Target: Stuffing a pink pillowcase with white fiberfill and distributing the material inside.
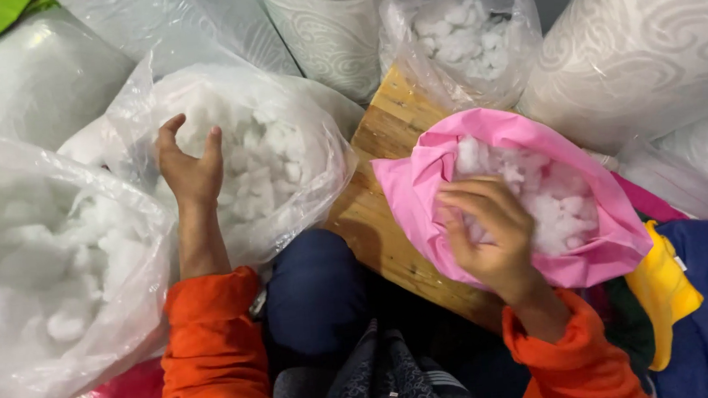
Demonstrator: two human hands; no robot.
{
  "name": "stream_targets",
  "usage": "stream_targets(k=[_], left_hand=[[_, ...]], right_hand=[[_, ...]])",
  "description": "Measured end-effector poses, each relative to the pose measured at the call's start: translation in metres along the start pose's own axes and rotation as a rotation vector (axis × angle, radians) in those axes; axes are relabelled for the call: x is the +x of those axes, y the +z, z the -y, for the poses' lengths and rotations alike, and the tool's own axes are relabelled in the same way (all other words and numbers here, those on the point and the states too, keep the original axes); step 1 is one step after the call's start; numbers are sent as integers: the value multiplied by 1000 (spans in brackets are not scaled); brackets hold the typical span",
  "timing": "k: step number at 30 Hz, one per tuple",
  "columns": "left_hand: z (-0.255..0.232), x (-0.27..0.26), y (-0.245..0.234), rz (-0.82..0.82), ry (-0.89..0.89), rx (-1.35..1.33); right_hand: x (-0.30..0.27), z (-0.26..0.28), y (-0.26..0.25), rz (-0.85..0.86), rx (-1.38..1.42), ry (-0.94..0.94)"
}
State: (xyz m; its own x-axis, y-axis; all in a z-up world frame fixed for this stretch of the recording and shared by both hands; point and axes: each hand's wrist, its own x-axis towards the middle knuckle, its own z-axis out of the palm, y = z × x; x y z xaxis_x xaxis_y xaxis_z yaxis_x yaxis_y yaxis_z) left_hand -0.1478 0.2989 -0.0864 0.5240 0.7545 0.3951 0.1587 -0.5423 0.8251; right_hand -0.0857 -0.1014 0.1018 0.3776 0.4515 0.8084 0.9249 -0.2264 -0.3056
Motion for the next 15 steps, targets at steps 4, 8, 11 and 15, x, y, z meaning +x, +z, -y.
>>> stream_targets(k=[4,8,11,15], left_hand=[[9,16,1,44,-45,295],[67,25,28,302,-390,451],[30,24,13,261,-320,227],[50,16,42,323,-428,265]], right_hand=[[30,32,102,216,275,186],[36,13,213,521,393,382],[44,-19,280,629,186,451],[47,-52,319,567,-23,493]])
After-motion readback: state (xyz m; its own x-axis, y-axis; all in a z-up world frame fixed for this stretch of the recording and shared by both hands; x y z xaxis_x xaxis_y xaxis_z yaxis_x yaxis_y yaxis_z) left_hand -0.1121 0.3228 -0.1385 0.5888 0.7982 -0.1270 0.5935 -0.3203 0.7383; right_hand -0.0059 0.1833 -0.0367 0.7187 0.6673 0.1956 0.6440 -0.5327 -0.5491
